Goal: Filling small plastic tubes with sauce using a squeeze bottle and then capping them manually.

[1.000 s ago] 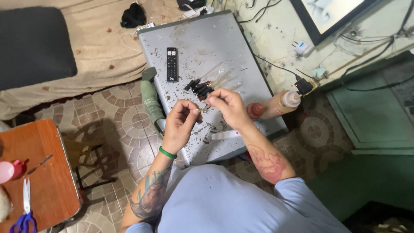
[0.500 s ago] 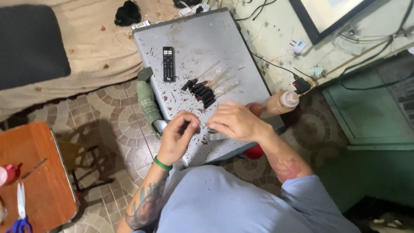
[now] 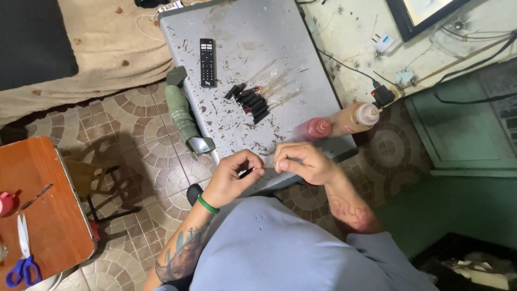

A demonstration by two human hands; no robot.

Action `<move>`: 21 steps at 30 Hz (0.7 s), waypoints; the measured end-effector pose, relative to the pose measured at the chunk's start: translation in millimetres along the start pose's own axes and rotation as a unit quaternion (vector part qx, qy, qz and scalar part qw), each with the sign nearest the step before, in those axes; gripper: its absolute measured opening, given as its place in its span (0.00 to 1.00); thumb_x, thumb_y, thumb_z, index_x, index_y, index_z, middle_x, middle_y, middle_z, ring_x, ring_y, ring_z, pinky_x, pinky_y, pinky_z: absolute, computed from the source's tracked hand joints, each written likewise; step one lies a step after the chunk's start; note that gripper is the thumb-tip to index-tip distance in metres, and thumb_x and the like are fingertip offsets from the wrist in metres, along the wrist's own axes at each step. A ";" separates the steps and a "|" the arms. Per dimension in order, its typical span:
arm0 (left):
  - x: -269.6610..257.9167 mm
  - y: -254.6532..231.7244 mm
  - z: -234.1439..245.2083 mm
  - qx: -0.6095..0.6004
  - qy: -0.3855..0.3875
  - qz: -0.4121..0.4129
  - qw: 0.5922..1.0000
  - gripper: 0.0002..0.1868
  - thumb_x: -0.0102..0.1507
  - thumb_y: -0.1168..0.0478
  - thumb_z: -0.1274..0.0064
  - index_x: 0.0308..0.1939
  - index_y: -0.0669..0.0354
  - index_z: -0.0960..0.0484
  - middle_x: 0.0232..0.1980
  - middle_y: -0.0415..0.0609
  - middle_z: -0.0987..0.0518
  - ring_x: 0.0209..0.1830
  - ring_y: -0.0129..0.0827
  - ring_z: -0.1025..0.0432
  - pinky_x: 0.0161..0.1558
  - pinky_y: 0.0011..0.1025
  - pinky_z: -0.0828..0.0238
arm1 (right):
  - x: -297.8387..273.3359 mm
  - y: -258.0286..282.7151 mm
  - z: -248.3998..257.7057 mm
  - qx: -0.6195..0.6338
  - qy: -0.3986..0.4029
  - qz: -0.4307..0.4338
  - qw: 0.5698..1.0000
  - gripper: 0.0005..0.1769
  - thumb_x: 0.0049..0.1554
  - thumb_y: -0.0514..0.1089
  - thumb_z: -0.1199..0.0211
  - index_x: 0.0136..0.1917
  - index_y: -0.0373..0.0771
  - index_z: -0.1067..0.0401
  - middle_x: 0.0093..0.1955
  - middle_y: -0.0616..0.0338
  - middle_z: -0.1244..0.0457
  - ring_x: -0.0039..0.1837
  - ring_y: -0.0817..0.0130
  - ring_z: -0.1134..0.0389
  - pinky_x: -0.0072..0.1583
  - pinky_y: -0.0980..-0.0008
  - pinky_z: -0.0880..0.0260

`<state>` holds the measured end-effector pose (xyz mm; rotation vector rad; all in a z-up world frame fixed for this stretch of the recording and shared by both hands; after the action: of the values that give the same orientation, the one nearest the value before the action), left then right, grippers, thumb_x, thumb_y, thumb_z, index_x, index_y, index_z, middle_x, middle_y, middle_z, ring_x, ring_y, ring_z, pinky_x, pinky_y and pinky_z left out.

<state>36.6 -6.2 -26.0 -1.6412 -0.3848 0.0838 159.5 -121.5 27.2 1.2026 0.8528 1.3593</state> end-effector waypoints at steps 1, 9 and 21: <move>-0.9 1.5 0.1 0.017 -0.010 0.012 1.000 0.04 0.61 0.69 0.38 0.37 0.62 0.18 0.28 0.46 0.23 0.31 0.28 0.29 0.37 0.30 0.26 | -2.2 -1.4 0.2 0.015 -0.024 0.005 1.000 0.15 0.65 0.40 0.44 0.39 0.36 0.25 0.38 0.54 0.34 0.40 0.65 0.32 0.47 0.64 0.28; 5.6 15.5 -1.4 0.172 0.002 -0.059 0.983 0.05 0.67 0.66 0.47 0.37 0.58 0.17 0.30 0.50 0.23 0.31 0.42 0.27 0.39 0.37 0.26 | -15.5 -52.9 -26.3 0.235 -0.141 0.007 0.962 0.15 0.69 0.40 0.53 0.43 0.32 0.32 0.50 0.40 0.34 0.44 0.62 0.27 0.41 0.72 0.27; 20.8 43.5 -6.5 0.283 -0.022 -0.124 0.951 0.11 0.67 0.62 0.56 0.31 0.54 0.23 0.29 0.49 0.25 0.34 0.45 0.27 0.38 0.38 0.27 | -23.0 -92.8 -25.6 0.260 -0.253 0.017 0.932 0.16 0.68 0.40 0.55 0.40 0.30 0.37 0.39 0.42 0.39 0.40 0.56 0.30 0.38 0.69 0.30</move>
<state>66.6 -8.8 -64.2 -1.0165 -0.5416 0.0351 156.2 -125.3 -71.6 1.8818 0.8346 0.7906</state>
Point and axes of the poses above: each hand's wrist, its own x-axis towards the middle knuckle, its own z-axis out of the back of the hand, y = z × x, the point moved 6 cm from there along x, towards the middle knuckle
